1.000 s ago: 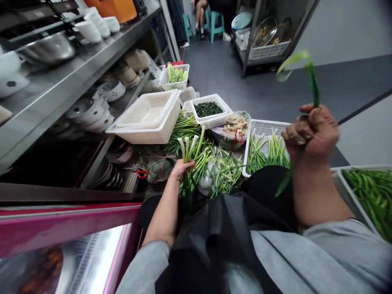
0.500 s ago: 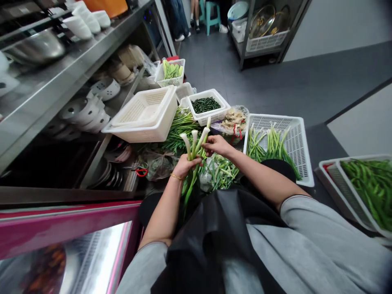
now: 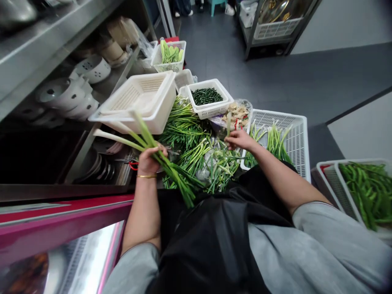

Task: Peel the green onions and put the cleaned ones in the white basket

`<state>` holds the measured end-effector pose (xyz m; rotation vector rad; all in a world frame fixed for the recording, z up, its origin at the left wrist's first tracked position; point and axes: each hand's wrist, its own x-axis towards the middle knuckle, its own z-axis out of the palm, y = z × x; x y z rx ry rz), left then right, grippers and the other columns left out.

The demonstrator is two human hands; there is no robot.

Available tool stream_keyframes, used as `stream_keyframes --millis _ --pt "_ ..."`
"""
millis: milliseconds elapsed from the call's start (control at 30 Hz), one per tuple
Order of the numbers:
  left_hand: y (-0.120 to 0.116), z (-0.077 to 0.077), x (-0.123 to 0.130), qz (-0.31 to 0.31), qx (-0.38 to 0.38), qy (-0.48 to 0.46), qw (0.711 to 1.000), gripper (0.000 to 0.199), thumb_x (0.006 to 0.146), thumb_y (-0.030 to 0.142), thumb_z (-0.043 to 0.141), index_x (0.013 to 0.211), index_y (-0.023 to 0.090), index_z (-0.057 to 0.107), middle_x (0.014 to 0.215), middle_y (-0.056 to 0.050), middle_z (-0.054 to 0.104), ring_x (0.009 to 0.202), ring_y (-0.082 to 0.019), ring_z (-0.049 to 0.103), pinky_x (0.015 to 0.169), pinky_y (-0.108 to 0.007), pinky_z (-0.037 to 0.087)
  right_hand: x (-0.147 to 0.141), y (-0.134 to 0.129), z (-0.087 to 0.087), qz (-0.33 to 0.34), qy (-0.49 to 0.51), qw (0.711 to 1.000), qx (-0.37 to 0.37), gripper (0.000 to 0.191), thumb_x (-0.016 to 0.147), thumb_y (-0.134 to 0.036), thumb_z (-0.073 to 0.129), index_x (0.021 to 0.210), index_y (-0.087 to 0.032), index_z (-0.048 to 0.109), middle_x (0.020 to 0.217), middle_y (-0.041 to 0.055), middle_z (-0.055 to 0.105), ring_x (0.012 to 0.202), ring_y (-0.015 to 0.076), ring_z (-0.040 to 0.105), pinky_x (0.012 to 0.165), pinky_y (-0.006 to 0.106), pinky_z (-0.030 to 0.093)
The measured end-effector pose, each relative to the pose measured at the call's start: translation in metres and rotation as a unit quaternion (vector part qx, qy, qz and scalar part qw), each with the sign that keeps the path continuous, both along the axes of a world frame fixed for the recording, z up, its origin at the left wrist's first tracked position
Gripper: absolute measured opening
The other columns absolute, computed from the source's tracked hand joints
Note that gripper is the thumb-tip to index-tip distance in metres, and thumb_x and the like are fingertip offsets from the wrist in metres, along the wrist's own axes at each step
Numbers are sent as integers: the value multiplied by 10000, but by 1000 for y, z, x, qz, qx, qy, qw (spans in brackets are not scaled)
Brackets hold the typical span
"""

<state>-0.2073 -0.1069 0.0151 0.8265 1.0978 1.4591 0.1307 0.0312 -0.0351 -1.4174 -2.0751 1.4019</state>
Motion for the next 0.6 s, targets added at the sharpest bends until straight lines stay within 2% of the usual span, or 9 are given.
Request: stream_keyframes --millis 67,133,200,300,433,500,600 --pt "-4 -2 -22 -21 5 -5 1000 150 606 278 608 560 151 543 611 -58 632 575 -169 607 509 -276 495 0 6 -30 37 -219 975 19 208 791 -259 632 846 -71 700 792 172 698 787 245 684 733 322 525" --pt "-6 -9 -37 -46 -24 6 999 110 605 243 601 598 142 559 719 -94 689 624 -212 649 543 -327 531 -15 9 -57 64 -288 955 22 195 752 -219 650 859 -70 716 851 188 701 914 280 665 821 338 490" --pt "-7 -19 -44 -60 -57 13 996 149 627 203 604 758 133 603 783 -106 718 610 -232 666 525 -347 536 -44 12 -79 86 -275 958 16 234 807 -239 583 934 -94 717 862 148 710 933 238 662 858 294 464" --pt "-1 -33 -47 -56 -66 5 996 271 675 169 612 943 135 589 789 -102 725 590 -234 672 517 -348 537 -102 19 -111 116 -256 959 -18 299 887 -282 473 961 -120 713 797 92 713 836 162 676 822 209 457" --pt "14 -41 -50 -53 -31 -42 997 157 680 165 645 808 154 555 712 -53 687 607 -197 650 641 -387 549 -165 37 -166 76 -288 952 -67 341 897 -307 471 941 -54 696 859 169 701 917 213 664 827 248 468" --pt "20 -43 -52 -60 -17 -68 996 143 699 213 662 770 159 550 597 -6 612 545 -150 589 654 -372 536 -180 44 -194 49 -296 949 -96 318 885 -297 501 931 -44 687 881 189 692 938 234 658 813 265 482" --pt "26 -49 -51 -62 -46 -69 995 178 727 285 680 811 159 586 502 39 494 466 -102 483 552 -286 477 -189 46 -222 28 -269 951 -150 218 856 -240 542 876 -67 674 763 136 686 767 192 675 687 231 509"
